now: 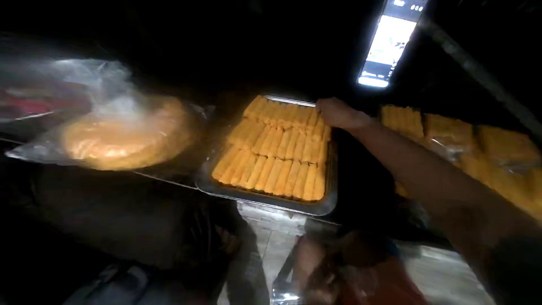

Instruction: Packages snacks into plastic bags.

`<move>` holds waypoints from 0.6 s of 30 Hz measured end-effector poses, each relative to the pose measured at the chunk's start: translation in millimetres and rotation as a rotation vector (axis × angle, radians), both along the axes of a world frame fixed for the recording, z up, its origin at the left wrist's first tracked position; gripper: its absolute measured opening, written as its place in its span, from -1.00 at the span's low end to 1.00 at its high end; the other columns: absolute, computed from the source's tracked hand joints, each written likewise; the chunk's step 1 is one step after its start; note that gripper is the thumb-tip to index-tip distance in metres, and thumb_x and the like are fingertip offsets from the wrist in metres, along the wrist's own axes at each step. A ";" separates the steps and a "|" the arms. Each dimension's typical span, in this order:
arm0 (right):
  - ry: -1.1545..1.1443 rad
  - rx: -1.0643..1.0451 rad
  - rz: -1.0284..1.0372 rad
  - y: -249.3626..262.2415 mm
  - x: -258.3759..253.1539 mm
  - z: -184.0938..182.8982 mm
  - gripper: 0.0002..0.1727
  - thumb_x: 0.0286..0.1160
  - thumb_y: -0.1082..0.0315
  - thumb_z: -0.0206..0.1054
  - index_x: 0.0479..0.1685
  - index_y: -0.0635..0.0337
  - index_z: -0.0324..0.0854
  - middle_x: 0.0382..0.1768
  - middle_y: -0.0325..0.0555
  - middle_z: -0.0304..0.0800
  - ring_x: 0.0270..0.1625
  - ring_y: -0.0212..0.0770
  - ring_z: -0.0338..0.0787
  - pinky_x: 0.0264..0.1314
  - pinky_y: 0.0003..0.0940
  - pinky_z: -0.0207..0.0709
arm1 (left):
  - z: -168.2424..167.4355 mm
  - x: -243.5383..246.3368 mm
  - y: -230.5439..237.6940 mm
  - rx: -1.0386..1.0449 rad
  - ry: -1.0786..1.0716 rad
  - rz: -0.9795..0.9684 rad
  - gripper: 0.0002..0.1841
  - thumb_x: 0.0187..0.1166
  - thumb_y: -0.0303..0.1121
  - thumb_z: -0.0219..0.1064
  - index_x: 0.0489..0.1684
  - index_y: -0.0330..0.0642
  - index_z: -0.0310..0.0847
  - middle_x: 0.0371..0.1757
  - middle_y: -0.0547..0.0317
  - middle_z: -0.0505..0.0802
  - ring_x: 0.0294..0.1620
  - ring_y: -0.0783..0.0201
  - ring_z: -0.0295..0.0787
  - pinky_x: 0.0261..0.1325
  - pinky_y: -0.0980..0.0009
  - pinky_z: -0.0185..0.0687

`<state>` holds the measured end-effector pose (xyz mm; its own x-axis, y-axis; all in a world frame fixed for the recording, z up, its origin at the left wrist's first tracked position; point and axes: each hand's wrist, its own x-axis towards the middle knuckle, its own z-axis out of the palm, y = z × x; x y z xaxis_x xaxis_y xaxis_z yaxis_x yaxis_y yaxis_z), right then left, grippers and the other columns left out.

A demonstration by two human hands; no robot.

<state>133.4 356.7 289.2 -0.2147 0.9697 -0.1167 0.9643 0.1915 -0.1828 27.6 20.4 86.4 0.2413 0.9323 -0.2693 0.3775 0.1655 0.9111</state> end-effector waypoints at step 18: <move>-0.314 0.047 0.773 -47.2 23.6 8.1 -0.29 0.05 0.64 0.56 0.40 0.17 0.61 0.33 0.15 0.65 0.46 0.27 0.55 0.48 0.26 0.38 | 6.0 4.1 -4.3 0.243 0.376 -0.197 -0.70 0.60 -0.59 0.20 0.17 -0.46 0.78 0.27 -0.25 0.84 0.35 -0.20 0.77 0.49 0.00 0.55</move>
